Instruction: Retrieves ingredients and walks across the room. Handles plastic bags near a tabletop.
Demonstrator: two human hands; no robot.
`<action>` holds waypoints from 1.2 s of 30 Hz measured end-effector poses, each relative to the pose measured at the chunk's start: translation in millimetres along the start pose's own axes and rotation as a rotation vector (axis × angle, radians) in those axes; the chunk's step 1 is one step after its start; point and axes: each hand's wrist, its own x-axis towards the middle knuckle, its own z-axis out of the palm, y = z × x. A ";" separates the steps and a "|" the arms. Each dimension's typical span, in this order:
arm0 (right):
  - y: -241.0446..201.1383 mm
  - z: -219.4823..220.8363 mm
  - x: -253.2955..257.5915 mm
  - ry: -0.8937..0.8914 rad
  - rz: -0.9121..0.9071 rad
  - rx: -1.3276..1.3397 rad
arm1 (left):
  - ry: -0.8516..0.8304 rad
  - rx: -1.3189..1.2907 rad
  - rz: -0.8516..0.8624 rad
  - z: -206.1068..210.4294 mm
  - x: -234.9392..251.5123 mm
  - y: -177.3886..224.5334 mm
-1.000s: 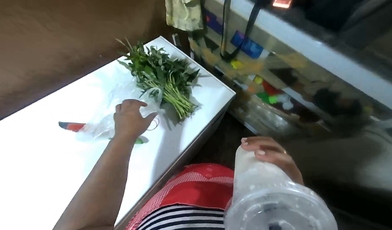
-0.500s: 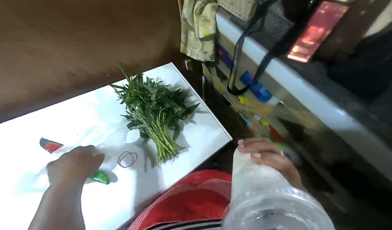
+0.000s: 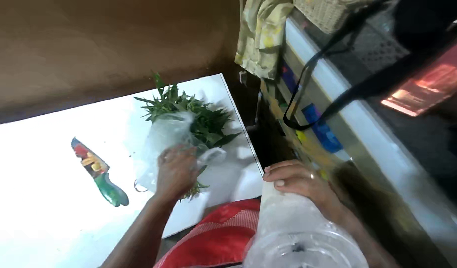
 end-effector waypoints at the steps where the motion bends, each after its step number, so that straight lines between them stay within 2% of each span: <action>1: 5.3 -1.8 3.6 -0.015 -0.005 0.023 | -0.075 0.022 -0.009 8.2 6.8 1.9; 3: 13.3 -3.9 10.9 -0.036 -0.013 0.056 | -0.275 0.082 -0.137 14.3 18.1 1.9; 4: 16.6 -4.7 14.2 -0.046 -0.012 0.076 | -0.318 0.113 -0.182 15.6 20.4 -1.0; 9: 43.6 -10.2 17.3 -0.079 0.075 0.099 | -0.300 0.081 -0.259 11.7 13.7 -20.3; 13: 65.1 -7.7 16.5 -0.100 0.156 0.151 | -0.216 0.058 -0.217 9.5 2.9 -38.5; 19: 78.2 -8.6 25.3 -0.123 0.168 0.153 | -0.301 0.166 -0.214 -2.8 1.9 -63.1; 29: 91.0 -6.1 31.6 -0.159 0.148 0.119 | -0.023 0.014 -0.157 -34.9 -2.5 -68.3; 36: 89.1 -12.8 35.6 -0.357 0.180 0.139 | 0.059 -0.029 -0.160 -57.7 -10.1 -68.8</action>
